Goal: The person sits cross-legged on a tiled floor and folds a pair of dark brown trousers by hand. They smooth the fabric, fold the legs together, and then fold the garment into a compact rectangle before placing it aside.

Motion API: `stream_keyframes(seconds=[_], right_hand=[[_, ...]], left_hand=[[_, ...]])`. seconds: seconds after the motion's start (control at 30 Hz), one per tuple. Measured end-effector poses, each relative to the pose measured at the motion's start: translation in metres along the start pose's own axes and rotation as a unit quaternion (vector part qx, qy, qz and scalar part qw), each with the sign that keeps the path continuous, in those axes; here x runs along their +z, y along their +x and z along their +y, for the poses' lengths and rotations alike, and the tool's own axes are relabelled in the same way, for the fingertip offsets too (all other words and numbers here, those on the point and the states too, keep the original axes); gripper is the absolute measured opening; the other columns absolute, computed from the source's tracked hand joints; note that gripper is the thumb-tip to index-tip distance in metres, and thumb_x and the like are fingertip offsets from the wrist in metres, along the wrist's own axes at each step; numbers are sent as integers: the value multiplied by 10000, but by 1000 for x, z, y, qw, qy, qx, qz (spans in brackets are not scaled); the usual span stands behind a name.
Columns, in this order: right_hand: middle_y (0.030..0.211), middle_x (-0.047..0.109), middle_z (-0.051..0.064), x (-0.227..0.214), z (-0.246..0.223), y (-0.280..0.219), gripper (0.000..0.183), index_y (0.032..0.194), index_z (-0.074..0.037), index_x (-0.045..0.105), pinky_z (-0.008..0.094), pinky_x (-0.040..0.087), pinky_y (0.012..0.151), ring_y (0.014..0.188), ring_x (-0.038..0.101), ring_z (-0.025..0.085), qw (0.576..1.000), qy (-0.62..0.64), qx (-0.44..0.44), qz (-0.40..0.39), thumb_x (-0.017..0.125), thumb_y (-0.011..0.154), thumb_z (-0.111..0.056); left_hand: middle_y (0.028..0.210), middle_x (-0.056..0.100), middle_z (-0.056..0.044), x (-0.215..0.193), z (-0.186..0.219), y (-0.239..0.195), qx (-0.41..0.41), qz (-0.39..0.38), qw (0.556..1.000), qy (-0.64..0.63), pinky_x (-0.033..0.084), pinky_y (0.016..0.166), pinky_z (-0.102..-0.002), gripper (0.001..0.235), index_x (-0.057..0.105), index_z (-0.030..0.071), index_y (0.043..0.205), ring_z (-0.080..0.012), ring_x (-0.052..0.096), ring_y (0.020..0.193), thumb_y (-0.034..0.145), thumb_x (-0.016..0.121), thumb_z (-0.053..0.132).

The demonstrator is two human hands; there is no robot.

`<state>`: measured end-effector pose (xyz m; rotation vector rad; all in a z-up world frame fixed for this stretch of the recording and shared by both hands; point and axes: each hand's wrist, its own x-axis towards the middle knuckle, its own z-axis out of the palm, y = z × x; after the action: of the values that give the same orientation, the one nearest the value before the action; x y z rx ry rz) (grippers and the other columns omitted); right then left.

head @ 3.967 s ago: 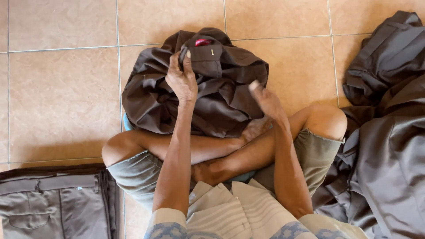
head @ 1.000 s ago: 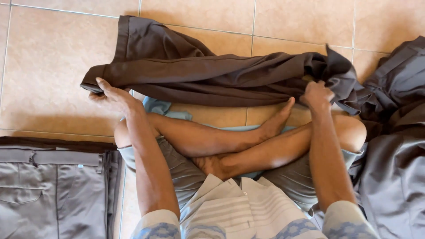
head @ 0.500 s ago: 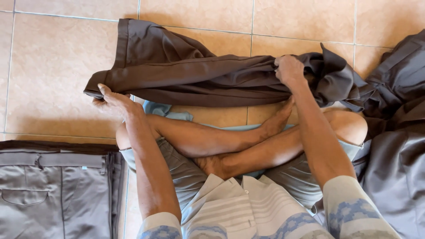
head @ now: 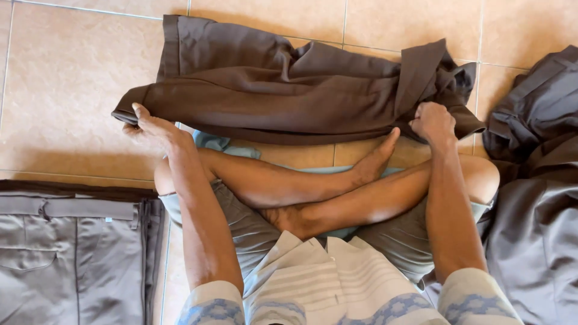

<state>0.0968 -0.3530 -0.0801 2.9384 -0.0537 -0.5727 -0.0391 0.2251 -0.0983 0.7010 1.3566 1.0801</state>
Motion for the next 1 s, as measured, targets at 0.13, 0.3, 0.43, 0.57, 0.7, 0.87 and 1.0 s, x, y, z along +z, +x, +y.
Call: stream_keyframes(seconds=[0.13, 0.3, 0.43, 0.57, 0.7, 0.87, 1.0], right_hand=[[1065, 703, 168, 16, 11, -4, 176, 1050, -94, 692, 502, 492, 827, 984, 660, 416, 967, 182, -84, 158, 715, 896, -175], [1263, 607, 147, 14, -36, -18, 435, 1246, -163, 682, 420, 490, 944, 1071, 660, 338, 930, 192, -259, 175, 719, 823, -66], [1324, 604, 104, 17, -57, -21, 337, 1222, -74, 687, 556, 533, 741, 988, 670, 393, 956, 84, -270, 72, 667, 887, -48], [1199, 639, 155, -2, -49, -38, 263, 1121, -59, 676, 444, 483, 817, 772, 643, 316, 925, 210, -306, 76, 763, 884, -132], [1155, 667, 26, 11, -63, -45, 157, 1024, -176, 729, 446, 522, 823, 964, 700, 303, 935, 146, -321, 47, 750, 868, -169], [1222, 581, 52, 35, -93, -39, 246, 1104, -177, 749, 513, 524, 630, 875, 689, 363, 958, 15, -285, -40, 670, 884, -102], [986, 700, 10, 19, -82, -53, 64, 754, -154, 698, 440, 507, 747, 838, 641, 286, 853, 65, -457, 244, 749, 720, -137]], left_hand=[[1021, 703, -153, 4, -3, 3, 4, 6, 999, -41, 500, 781, -444, 474, 576, 100, 1147, -288, 646, 855, 744, 741, 288], [948, 753, -188, -2, 31, -34, -5, 23, 1000, 6, 521, 707, -436, 410, 680, 31, 1051, -305, 692, 800, 720, 739, 266], [838, 625, -157, -4, 28, -31, -23, 14, 999, -32, 421, 609, -438, 329, 587, 35, 959, -273, 549, 684, 720, 723, 215], [818, 585, -125, -2, 28, -29, -28, 21, 999, -6, 365, 557, -394, 310, 563, 51, 922, -245, 478, 641, 727, 722, 232], [815, 584, -110, -3, 31, -36, -37, 9, 999, -6, 347, 569, -404, 343, 537, 86, 958, -229, 426, 614, 711, 705, 255], [834, 615, -171, -3, 26, -26, -23, 17, 998, -58, 453, 621, -451, 294, 580, 24, 909, -299, 567, 707, 711, 745, 164], [798, 590, -172, -1, 32, -35, -35, 32, 997, -57, 390, 536, -427, 315, 580, 28, 931, -269, 515, 622, 715, 736, 195]])
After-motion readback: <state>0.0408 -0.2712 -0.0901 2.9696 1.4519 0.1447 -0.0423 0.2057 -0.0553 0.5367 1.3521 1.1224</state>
